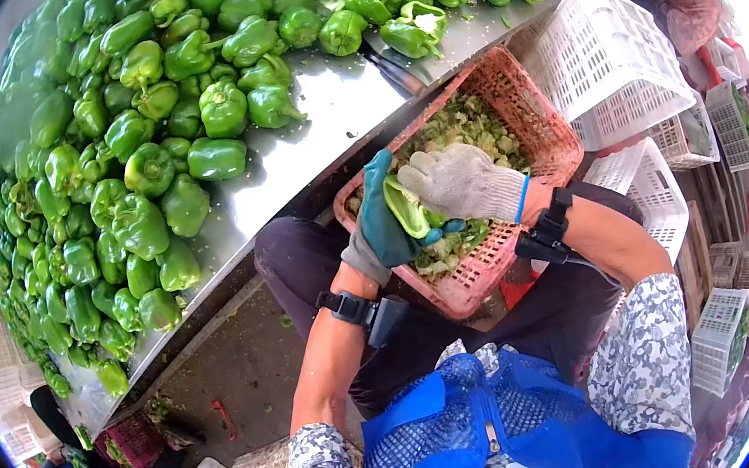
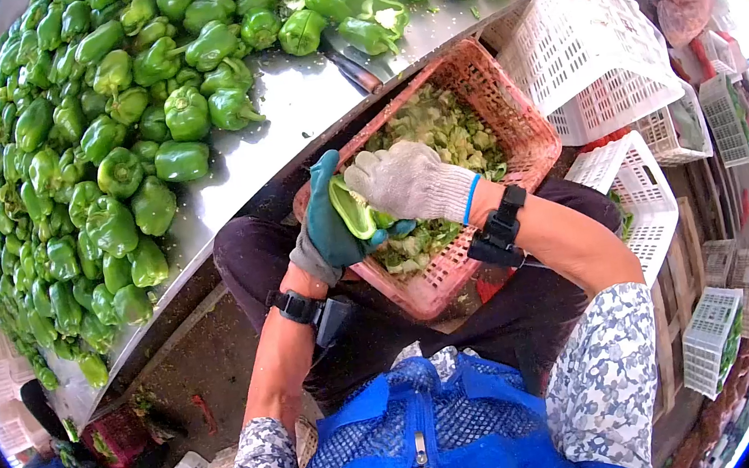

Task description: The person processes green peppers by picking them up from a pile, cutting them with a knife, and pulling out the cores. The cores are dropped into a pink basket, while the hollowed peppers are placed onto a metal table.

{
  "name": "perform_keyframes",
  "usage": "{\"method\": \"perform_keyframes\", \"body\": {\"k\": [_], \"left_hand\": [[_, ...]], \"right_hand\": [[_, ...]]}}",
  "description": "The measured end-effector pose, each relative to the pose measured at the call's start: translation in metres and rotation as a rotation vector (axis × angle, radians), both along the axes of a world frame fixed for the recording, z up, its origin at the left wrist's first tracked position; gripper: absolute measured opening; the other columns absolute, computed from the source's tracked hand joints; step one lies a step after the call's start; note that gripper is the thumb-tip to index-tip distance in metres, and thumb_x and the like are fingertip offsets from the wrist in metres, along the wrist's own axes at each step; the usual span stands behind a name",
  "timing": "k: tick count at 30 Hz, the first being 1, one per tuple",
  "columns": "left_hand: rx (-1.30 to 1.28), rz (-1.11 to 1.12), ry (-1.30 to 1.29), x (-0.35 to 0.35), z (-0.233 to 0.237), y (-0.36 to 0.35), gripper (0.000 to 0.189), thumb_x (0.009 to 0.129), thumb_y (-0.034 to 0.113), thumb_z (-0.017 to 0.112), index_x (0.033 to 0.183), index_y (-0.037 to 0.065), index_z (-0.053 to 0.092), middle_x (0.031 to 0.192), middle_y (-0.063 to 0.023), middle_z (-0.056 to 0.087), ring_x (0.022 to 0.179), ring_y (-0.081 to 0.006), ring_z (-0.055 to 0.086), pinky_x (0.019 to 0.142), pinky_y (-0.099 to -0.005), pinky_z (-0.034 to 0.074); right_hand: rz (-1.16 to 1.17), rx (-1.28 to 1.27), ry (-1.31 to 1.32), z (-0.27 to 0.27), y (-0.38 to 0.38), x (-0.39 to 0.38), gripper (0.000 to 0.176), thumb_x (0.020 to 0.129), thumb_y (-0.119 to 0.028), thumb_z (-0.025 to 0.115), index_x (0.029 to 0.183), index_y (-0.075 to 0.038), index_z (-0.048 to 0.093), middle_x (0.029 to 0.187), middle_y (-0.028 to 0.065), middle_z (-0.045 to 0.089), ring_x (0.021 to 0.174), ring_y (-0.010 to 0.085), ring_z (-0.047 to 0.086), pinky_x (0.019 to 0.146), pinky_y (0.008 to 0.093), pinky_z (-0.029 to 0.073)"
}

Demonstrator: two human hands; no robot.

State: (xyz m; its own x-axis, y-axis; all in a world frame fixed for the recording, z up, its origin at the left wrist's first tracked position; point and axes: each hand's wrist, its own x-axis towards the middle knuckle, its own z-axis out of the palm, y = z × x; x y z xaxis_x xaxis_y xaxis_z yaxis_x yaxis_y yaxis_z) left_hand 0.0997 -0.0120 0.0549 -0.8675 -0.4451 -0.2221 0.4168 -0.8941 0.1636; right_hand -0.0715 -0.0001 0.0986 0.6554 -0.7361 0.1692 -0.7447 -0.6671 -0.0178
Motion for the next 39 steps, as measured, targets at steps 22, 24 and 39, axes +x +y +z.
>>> {"method": "perform_keyframes", "body": {"k": [22, 24, 39], "left_hand": [[-0.117, -0.027, 0.021, -0.006, -0.010, -0.004, 0.064, 0.101, 0.060, 0.043, 0.139, 0.010, 0.053, 0.111, -0.0234, 0.069, 0.094, -0.0381, 0.072, 0.065, -0.0465, 0.064], [-0.169, -0.050, 0.009, -0.005, -0.006, -0.003, 0.063, 0.101, 0.059, 0.046, 0.139, 0.010, 0.053, 0.111, -0.0152, 0.068, 0.097, -0.0328, 0.071, 0.071, -0.0462, 0.063], [-0.605, 0.418, -0.386, -0.019, -0.019, 0.003, 0.054, 0.105, 0.049, 0.046, 0.142, 0.011, 0.051, 0.109, -0.0047, 0.063, 0.098, -0.0166, 0.065, 0.079, -0.0331, 0.059]], "right_hand": [[-0.664, 0.705, -0.916, -0.006, 0.000, -0.022, 0.023, 0.090, -0.019, 0.067, 0.109, -0.007, 0.065, 0.074, 0.0115, 0.064, 0.071, 0.0336, 0.068, 0.066, 0.0444, 0.055], [-0.662, 0.111, -0.535, -0.004, 0.010, -0.024, 0.027, 0.089, -0.025, 0.068, 0.107, -0.005, 0.064, 0.078, 0.0132, 0.066, 0.078, 0.0391, 0.068, 0.072, 0.0471, 0.056], [-0.698, 0.650, -1.100, -0.031, 0.040, -0.015, 0.017, 0.081, -0.019, 0.070, 0.082, -0.002, 0.069, 0.070, 0.0089, 0.067, 0.064, 0.0173, 0.065, 0.059, 0.0356, 0.052]]}}
